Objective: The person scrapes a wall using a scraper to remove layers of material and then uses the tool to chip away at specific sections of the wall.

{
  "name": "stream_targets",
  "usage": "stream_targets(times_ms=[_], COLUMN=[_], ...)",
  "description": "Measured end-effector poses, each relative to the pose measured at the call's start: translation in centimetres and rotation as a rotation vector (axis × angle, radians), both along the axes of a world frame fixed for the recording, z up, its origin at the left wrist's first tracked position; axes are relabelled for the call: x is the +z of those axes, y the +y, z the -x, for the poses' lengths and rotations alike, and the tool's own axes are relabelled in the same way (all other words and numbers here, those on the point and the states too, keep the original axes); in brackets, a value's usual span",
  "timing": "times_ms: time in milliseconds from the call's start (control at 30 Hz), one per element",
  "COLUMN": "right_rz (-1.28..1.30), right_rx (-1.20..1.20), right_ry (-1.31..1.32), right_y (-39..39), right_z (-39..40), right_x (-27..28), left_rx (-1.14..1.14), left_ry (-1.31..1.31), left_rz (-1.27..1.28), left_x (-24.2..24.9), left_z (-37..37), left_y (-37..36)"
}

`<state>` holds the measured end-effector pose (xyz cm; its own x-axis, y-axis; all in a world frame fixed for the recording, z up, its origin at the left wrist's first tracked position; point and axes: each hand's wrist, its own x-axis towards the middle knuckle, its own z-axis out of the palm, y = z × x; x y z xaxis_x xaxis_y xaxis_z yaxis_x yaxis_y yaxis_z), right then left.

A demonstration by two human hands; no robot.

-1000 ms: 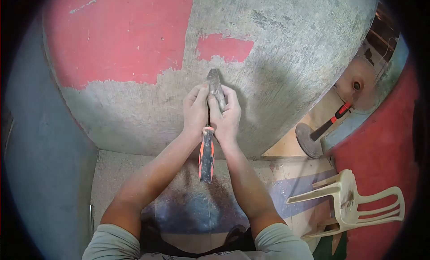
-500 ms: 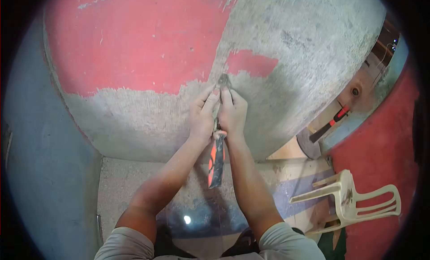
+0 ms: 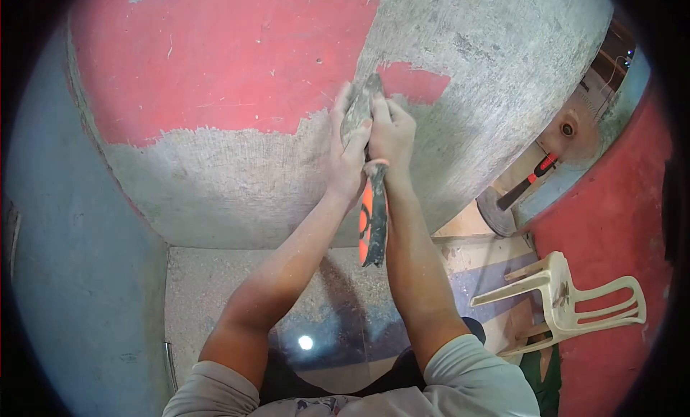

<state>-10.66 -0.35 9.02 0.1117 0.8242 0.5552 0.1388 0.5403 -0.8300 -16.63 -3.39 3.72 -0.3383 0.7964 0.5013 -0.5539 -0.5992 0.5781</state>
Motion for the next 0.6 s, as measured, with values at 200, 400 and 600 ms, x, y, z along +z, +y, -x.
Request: stream_targets(times_ms=[200,400,600], right_rz=[0.023,0.032,0.006], right_rx=[-0.018,0.08,-0.033], right_ry=[-0.087,0.1,-0.091], right_y=[0.1,0.0,-0.3], right_z=[-0.8,0.5,0.0], right_x=[-5.1,1.2,-4.6], left_rx=[-0.18,-0.153,-0.157], left_ry=[-0.265,-0.058,-0.137], left_rz=[0.14,0.13,0.057], left_x=[-4.9,0.1,-6.2], left_z=[-1.8,0.2,-0.3], left_y=[-0.7,0.5,0.7])
